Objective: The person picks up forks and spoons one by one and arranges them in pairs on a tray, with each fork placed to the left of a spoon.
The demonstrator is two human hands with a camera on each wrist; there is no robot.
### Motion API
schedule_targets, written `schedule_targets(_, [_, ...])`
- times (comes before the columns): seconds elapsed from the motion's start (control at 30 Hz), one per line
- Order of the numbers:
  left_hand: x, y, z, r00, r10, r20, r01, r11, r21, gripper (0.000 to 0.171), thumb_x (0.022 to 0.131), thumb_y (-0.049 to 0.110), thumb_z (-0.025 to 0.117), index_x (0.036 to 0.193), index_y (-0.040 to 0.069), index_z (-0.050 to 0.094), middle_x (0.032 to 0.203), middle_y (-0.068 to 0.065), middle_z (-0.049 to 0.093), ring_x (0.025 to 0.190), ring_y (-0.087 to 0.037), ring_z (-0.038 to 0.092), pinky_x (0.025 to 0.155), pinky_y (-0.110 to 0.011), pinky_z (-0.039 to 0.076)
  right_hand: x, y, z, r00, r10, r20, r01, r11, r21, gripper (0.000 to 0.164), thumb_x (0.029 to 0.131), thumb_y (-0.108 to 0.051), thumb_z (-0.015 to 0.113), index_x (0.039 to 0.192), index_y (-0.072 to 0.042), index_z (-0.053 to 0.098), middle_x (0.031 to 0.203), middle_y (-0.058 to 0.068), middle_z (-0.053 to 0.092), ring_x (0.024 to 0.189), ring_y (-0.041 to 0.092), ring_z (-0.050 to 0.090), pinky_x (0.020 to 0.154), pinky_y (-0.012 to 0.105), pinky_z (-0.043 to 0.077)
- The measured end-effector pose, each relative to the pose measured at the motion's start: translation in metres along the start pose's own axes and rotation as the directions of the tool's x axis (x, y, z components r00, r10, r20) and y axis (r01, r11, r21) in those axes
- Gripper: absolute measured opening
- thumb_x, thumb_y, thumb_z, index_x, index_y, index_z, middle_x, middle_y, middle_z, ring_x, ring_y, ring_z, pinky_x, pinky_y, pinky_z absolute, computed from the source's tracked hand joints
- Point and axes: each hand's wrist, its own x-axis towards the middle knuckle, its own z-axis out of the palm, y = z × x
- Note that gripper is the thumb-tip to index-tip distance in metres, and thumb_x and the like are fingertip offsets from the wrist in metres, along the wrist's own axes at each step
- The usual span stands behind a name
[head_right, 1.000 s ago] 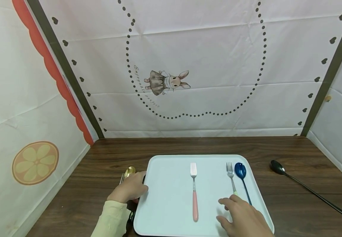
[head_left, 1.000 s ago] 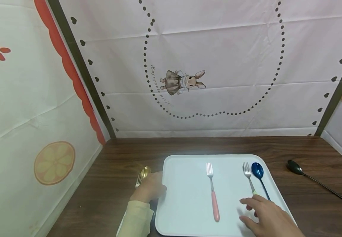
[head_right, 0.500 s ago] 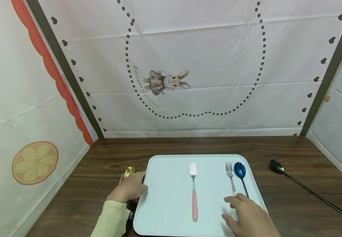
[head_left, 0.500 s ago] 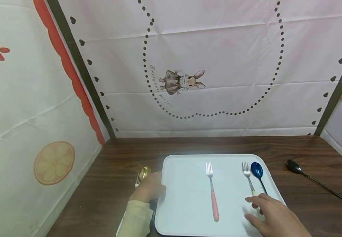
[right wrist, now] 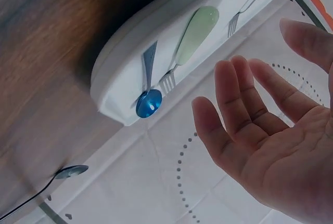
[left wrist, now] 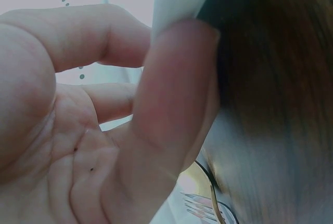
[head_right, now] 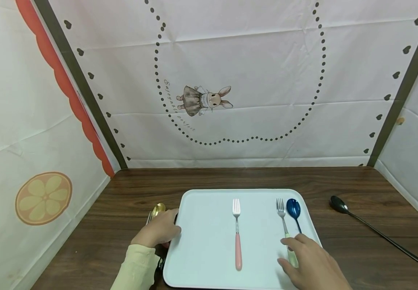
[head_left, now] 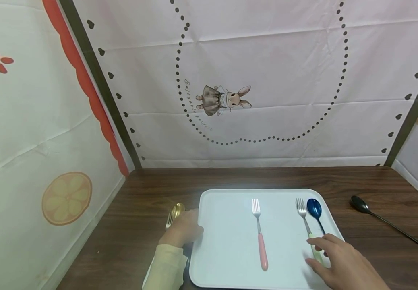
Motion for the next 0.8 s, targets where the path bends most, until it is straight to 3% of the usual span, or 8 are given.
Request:
schedule_targets(0.13, [0.000,0.000,0.000,1.000,0.006,0.000,-0.006,1.000,-0.002,0.045,0.074,0.003,0.057,0.117,-0.004,0.053,0.087,-0.012,0.061,0.066,-0.022,0.053,0.062,-0.042,0.051,0.000,0.003,-0.004,1.000,0.018,0.012,-0.017,1.000,-0.015,0.045,0.069,-0.035,0.077,0.105,-0.011,0.067,0.088,0.004,0.062,0.069,0.015,0.055,0.062,0.045,0.054])
schedule_targets(0.43, [0.001,-0.001,0.000,1.000,0.003,0.001,-0.003,1.000,0.002,0.046,0.073,0.004,0.058,0.119,-0.003,0.053,0.091,-0.013,0.062,0.068,-0.022,0.054,0.066,-0.044,0.052,-0.001,0.012,-0.008,0.999,0.042,0.010,-0.042,0.998,-0.047,0.048,0.069,-0.040,0.076,0.106,-0.011,0.067,0.086,0.005,0.058,0.064,0.015,0.048,0.055,0.036,0.047])
schedule_targets(0.8, [0.000,-0.001,0.000,1.000,-0.009,0.000,0.009,1.000,0.006,0.048,0.075,0.006,0.058,0.122,-0.004,0.051,0.101,-0.018,0.062,0.074,-0.025,0.055,0.072,-0.049,0.052,-0.004,0.025,-0.011,0.998,0.007,-0.062,-0.013,0.996,-0.090,0.050,0.067,-0.043,0.077,0.104,-0.010,0.068,0.093,0.009,0.060,0.073,0.019,0.054,0.059,0.045,0.052])
